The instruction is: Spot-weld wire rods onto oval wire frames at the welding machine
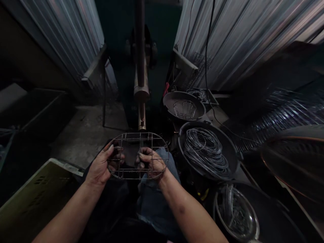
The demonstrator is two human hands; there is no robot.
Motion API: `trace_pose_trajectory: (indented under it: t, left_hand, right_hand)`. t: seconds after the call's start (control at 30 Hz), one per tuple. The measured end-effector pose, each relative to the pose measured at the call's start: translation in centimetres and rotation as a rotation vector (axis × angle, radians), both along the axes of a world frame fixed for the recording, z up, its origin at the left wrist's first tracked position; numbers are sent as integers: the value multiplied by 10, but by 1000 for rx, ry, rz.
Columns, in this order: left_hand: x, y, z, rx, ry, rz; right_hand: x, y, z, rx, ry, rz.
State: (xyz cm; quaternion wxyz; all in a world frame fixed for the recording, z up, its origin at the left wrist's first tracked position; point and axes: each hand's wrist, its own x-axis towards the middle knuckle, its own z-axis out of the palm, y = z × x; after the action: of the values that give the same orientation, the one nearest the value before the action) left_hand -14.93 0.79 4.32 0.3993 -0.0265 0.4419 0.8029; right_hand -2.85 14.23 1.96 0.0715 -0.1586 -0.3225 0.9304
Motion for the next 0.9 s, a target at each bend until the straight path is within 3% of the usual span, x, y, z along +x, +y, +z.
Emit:
trace_pose_trajectory:
  t: [0.9]
  left_hand:
    - [-25,24,35,-2,12,-36]
  right_hand:
    - [-25,28,20,34,23,15]
